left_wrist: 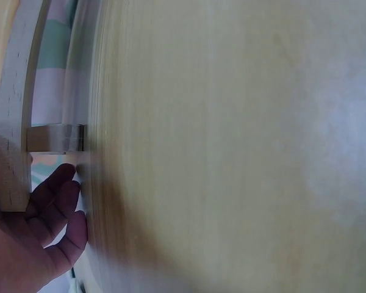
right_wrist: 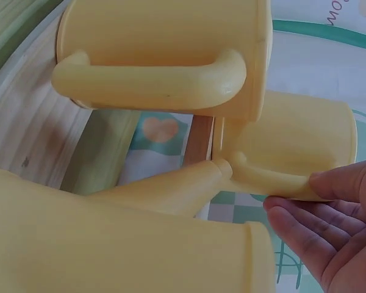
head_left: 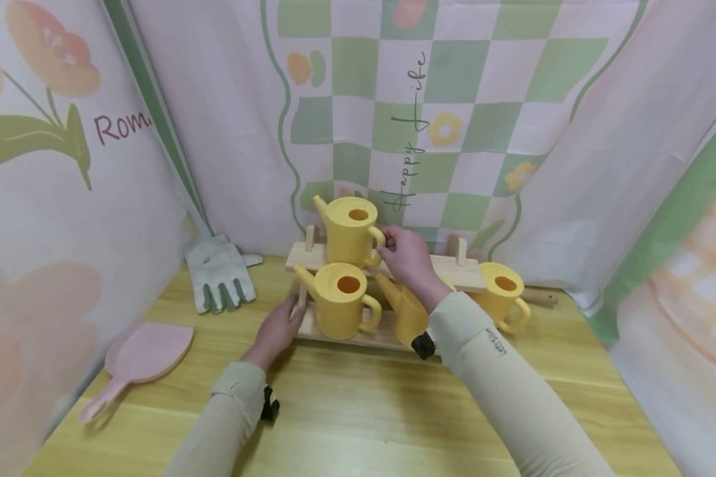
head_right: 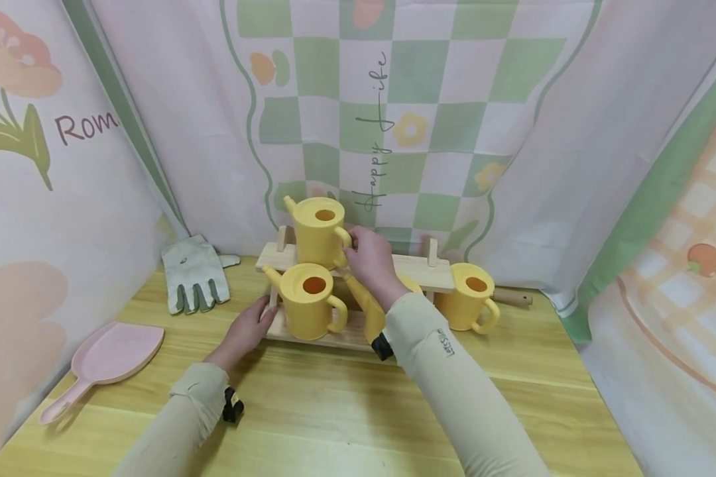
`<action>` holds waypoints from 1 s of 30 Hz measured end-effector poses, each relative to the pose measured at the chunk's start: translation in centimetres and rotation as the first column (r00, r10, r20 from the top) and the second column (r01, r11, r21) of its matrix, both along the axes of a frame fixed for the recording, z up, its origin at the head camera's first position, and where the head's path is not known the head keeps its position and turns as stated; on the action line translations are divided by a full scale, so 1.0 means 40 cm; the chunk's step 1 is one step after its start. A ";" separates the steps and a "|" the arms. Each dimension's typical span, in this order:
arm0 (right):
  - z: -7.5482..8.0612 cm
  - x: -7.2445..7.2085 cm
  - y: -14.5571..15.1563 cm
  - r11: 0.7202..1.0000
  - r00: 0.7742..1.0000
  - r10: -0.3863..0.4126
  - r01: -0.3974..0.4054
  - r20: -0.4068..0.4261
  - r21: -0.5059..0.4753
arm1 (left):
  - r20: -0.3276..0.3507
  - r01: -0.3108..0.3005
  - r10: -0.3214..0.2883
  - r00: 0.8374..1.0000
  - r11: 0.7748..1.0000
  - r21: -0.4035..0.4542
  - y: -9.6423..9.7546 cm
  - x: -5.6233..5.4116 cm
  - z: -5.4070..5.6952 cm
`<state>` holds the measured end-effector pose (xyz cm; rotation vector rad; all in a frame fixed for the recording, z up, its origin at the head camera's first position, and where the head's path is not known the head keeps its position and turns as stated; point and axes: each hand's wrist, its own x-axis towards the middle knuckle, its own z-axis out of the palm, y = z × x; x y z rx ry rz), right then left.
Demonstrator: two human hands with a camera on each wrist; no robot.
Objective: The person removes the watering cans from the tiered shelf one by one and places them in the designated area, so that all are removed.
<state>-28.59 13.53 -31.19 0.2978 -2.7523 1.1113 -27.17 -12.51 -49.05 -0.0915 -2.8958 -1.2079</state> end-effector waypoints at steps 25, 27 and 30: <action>0.030 0.056 0.099 0.994 0.979 -0.085 0.071 -0.184 -0.078 | 0.019 -0.001 0.001 1.000 1.000 0.008 0.000 -0.001 0.002; 0.035 0.062 0.113 0.993 0.981 -0.092 0.077 -0.171 -0.091 | 0.020 -0.004 0.003 1.000 1.000 0.007 0.000 -0.001 0.000; 0.041 0.070 0.134 0.991 0.984 -0.096 0.081 -0.148 -0.106 | 0.018 -0.002 0.002 1.000 1.000 0.007 0.000 -0.001 -0.001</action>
